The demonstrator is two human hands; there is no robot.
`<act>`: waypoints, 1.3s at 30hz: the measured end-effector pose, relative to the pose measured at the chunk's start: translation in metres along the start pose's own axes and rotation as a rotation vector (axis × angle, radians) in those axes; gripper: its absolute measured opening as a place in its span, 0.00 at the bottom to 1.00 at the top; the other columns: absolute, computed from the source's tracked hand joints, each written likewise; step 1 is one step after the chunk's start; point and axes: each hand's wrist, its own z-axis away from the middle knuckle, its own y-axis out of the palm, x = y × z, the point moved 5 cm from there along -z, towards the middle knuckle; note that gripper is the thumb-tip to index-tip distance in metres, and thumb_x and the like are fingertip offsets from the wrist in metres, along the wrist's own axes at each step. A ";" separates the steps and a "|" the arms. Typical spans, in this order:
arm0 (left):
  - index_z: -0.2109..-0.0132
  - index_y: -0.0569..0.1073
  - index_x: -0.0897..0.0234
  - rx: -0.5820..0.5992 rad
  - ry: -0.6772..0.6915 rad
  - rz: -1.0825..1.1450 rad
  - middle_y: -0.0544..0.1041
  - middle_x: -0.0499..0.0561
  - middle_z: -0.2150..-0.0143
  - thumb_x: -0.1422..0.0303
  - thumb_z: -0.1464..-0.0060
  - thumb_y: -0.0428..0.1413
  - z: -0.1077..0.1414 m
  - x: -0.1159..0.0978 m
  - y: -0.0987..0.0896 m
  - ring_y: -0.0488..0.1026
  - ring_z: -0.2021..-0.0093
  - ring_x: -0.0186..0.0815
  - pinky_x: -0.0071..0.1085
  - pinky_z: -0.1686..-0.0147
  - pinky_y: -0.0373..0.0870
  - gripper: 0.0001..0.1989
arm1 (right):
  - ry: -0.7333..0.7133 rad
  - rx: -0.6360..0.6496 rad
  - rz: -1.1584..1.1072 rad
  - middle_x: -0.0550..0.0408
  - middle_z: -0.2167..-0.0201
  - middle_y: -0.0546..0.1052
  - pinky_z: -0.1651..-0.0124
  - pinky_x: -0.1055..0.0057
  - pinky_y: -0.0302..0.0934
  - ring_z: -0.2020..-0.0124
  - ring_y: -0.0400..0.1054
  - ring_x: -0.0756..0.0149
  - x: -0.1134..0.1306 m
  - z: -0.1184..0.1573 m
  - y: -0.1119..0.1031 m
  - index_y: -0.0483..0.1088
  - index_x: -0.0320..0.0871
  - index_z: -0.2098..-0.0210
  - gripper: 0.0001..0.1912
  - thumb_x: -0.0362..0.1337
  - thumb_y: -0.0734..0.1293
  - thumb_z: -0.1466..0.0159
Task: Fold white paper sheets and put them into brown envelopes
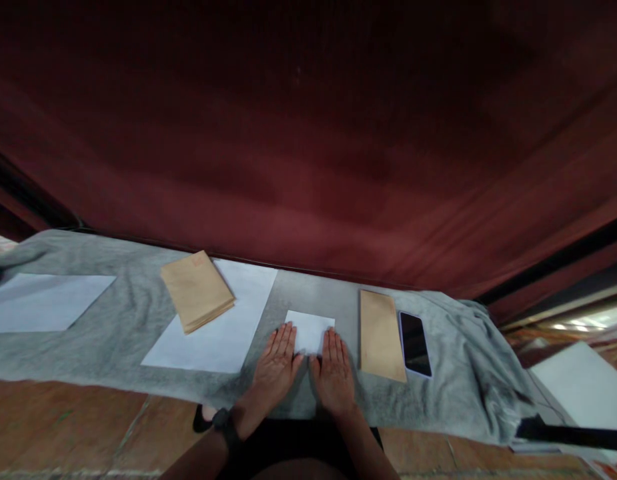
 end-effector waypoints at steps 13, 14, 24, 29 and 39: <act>0.30 0.60 0.65 0.071 0.039 0.030 0.60 0.59 0.27 0.63 0.32 0.43 -0.044 -0.015 0.019 0.54 0.27 0.47 0.51 0.29 0.50 0.27 | 0.040 0.032 -0.026 0.39 0.30 0.61 0.31 0.51 0.54 0.29 0.55 0.54 -0.004 -0.004 0.003 0.56 0.35 0.30 0.27 0.38 0.53 0.25; 0.30 0.60 0.65 0.068 0.034 0.031 0.60 0.60 0.27 0.63 0.32 0.44 -0.044 -0.015 0.018 0.54 0.27 0.47 0.51 0.29 0.49 0.27 | 0.051 0.044 -0.036 0.41 0.31 0.62 0.30 0.51 0.54 0.29 0.55 0.55 -0.005 -0.008 0.002 0.59 0.36 0.31 0.26 0.37 0.52 0.25; 0.31 0.61 0.71 0.076 -0.001 0.000 0.59 0.65 0.28 0.62 0.33 0.44 -0.048 -0.015 0.015 0.54 0.27 0.49 0.51 0.30 0.51 0.29 | 0.026 0.126 -0.022 0.42 0.31 0.63 0.29 0.51 0.48 0.29 0.53 0.56 -0.008 -0.036 0.007 0.62 0.37 0.33 0.24 0.34 0.54 0.25; 0.31 0.61 0.73 0.089 -0.091 -0.021 0.61 0.65 0.29 0.57 0.32 0.42 -0.048 -0.010 0.018 0.56 0.28 0.49 0.49 0.31 0.54 0.31 | 0.074 0.065 -0.009 0.39 0.32 0.63 0.30 0.51 0.50 0.30 0.55 0.54 -0.023 -0.040 0.008 0.59 0.33 0.31 0.26 0.37 0.54 0.25; 0.31 0.61 0.74 0.053 -0.204 0.027 0.63 0.65 0.30 0.60 0.32 0.41 -0.034 0.019 0.012 0.59 0.29 0.48 0.48 0.31 0.56 0.30 | 0.123 0.001 -0.001 0.38 0.32 0.63 0.30 0.51 0.49 0.30 0.56 0.53 -0.034 -0.040 0.014 0.57 0.34 0.30 0.27 0.37 0.51 0.25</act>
